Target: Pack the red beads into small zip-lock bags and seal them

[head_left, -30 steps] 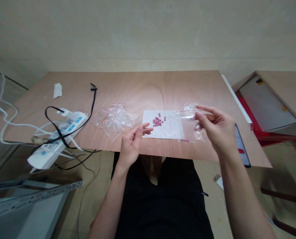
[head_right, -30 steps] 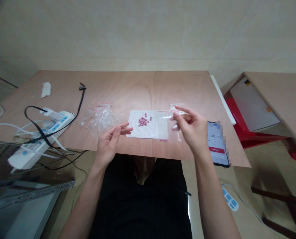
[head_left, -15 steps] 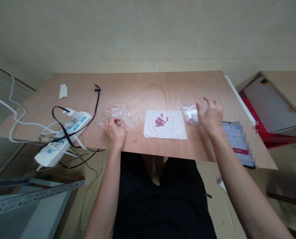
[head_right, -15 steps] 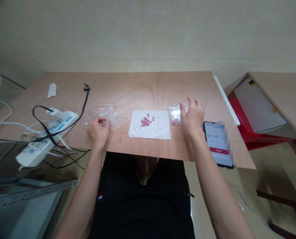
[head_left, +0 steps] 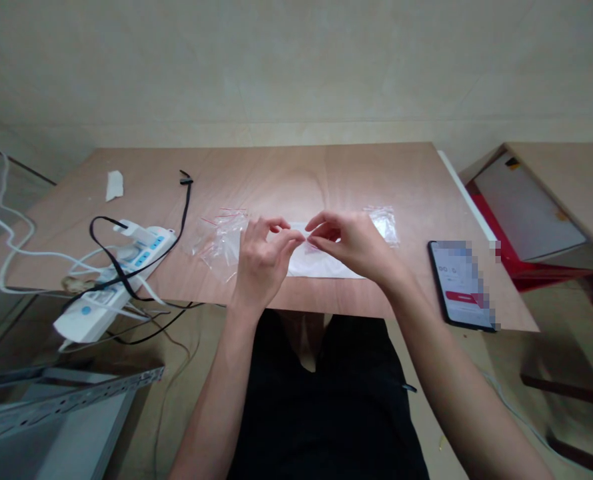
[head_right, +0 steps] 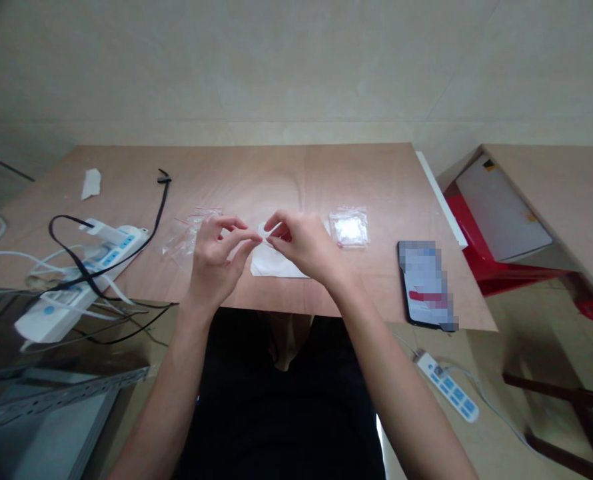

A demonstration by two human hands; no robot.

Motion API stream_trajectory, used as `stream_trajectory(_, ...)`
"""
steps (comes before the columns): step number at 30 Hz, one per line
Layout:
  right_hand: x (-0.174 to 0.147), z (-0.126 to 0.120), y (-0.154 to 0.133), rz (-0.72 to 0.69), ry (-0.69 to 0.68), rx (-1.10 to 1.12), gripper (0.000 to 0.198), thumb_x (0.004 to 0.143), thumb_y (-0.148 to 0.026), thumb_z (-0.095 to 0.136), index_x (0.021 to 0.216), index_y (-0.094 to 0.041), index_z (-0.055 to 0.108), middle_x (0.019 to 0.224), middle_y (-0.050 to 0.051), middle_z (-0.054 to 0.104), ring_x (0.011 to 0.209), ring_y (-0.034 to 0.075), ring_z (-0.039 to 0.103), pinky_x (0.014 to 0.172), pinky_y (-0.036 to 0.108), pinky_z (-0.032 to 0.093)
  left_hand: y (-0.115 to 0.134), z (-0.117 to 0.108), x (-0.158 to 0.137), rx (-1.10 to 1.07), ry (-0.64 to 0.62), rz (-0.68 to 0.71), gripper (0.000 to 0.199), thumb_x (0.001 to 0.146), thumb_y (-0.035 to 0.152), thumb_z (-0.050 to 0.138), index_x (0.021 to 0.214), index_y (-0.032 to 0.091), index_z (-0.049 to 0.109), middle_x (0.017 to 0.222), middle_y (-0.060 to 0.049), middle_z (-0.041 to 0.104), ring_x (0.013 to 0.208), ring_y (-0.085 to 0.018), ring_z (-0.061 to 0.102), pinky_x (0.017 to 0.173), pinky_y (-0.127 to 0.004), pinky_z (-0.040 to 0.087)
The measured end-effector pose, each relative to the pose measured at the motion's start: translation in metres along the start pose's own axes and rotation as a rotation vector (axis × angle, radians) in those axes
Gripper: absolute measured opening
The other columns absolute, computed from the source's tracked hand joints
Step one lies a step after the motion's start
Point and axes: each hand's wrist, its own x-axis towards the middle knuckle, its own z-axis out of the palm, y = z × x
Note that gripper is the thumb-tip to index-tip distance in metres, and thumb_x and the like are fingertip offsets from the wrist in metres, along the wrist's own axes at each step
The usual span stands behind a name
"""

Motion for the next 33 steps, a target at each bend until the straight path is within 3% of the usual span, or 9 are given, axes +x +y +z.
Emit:
stream_trajectory(5,-0.010,-0.005,0.012,0.053,-0.072,0.052,0.011,0.076,-0.009,0.061,0.078,-0.017,0.068,0.063,-0.001,0.067,0.059,0.013,0.065,0.054,0.023,0.047,0.004,-0.002,-0.004,-0.329,-0.134,-0.028,0.005,0.090,0.020,0.059,0.095,0.021,0.061,0.106,-0.006,0.062,0.105,-0.019,0.060,0.093,-0.038,0.048)
stream_trajectory(7,-0.014,-0.004,0.014,0.056,-0.073,0.008,0.013,0.074,-0.009,0.063,0.079,-0.017,0.073,0.063,0.000,0.067,0.059,0.013,0.064,0.055,0.024,0.047,0.009,-0.002,-0.007,-0.455,-0.202,-0.084,0.031,0.084,0.026,0.068,0.112,0.021,0.055,0.119,-0.009,0.061,0.117,-0.022,0.058,0.099,-0.040,0.048)
stream_trajectory(9,-0.017,-0.002,0.013,0.050,-0.083,-0.010,0.017,0.072,-0.012,0.068,0.086,-0.017,0.075,0.065,0.000,0.069,0.059,0.013,0.063,0.056,0.024,0.047,0.015,0.002,-0.011,-0.508,-0.286,-0.135,0.074,0.070,0.037,0.082,0.131,0.019,0.044,0.133,-0.015,0.056,0.126,-0.027,0.055,0.103,-0.043,0.047)
stream_trajectory(11,-0.021,-0.001,0.011,0.033,-0.105,-0.010,0.020,0.069,-0.015,0.072,0.089,-0.016,0.075,0.065,0.000,0.068,0.058,0.012,0.061,0.055,0.024,0.047,0.021,0.009,-0.014,-0.502,-0.343,-0.174,0.090,0.061,0.042,0.086,0.135,0.019,0.040,0.137,-0.017,0.055,0.125,-0.030,0.056,0.103,-0.044,0.047)
stream_trajectory(14,-0.026,-0.003,0.013,-0.025,-0.116,0.013,0.017,0.073,-0.021,0.072,0.089,-0.017,0.074,0.071,0.001,0.069,0.062,0.012,0.061,0.057,0.024,0.049,0.026,0.022,-0.017,-0.503,-0.333,-0.229,0.049,0.073,0.034,0.079,0.113,0.019,0.055,0.111,-0.010,0.069,0.100,-0.022,0.068,0.086,-0.035,0.055)
stream_trajectory(17,-0.023,-0.008,0.032,-0.045,0.091,-0.016,0.014,0.085,-0.025,0.063,0.092,-0.018,0.072,0.086,0.005,0.071,0.074,0.014,0.064,0.069,0.028,0.052,0.023,0.029,-0.022,-0.494,-0.250,-0.322,0.025,0.077,0.029,0.075,0.093,0.020,0.059,0.080,0.000,0.070,0.073,-0.014,0.068,0.069,-0.026,0.053)
stream_trajectory(20,-0.012,-0.005,0.061,0.058,0.263,-0.204,0.011,0.083,-0.017,0.064,0.091,-0.015,0.071,0.083,0.006,0.069,0.069,0.014,0.061,0.072,0.031,0.050,0.016,0.029,-0.027,-0.440,-0.175,-0.390,0.031,0.072,0.029,0.080,0.091,0.020,0.058,0.068,0.004,0.063,0.062,-0.011,0.063,0.064,-0.023,0.051)
stream_trajectory(26,-0.003,0.029,0.088,0.108,0.134,-0.364,0.006,0.081,-0.018,0.070,0.086,-0.015,0.071,0.090,0.010,0.066,0.074,0.016,0.060,0.072,0.030,0.049,0.012,0.024,-0.033,-0.411,-0.157,-0.327,0.049,0.063,0.033,0.084,0.098,0.019,0.053,0.076,0.004,0.056,0.068,-0.012,0.059,0.065,-0.023,0.050)
stream_trajectory(33,-0.006,0.038,0.084,0.095,0.160,-0.374,0.007,0.085,-0.013,0.065,0.083,-0.014,0.072,0.089,0.011,0.065,0.080,0.018,0.061,0.075,0.031,0.048,0.012,0.026,-0.036,-0.419,-0.176,-0.316,0.038,0.071,0.026,0.077,0.100,0.018,0.053,0.079,0.003,0.056,0.070,-0.012,0.058,0.069,-0.024,0.050)
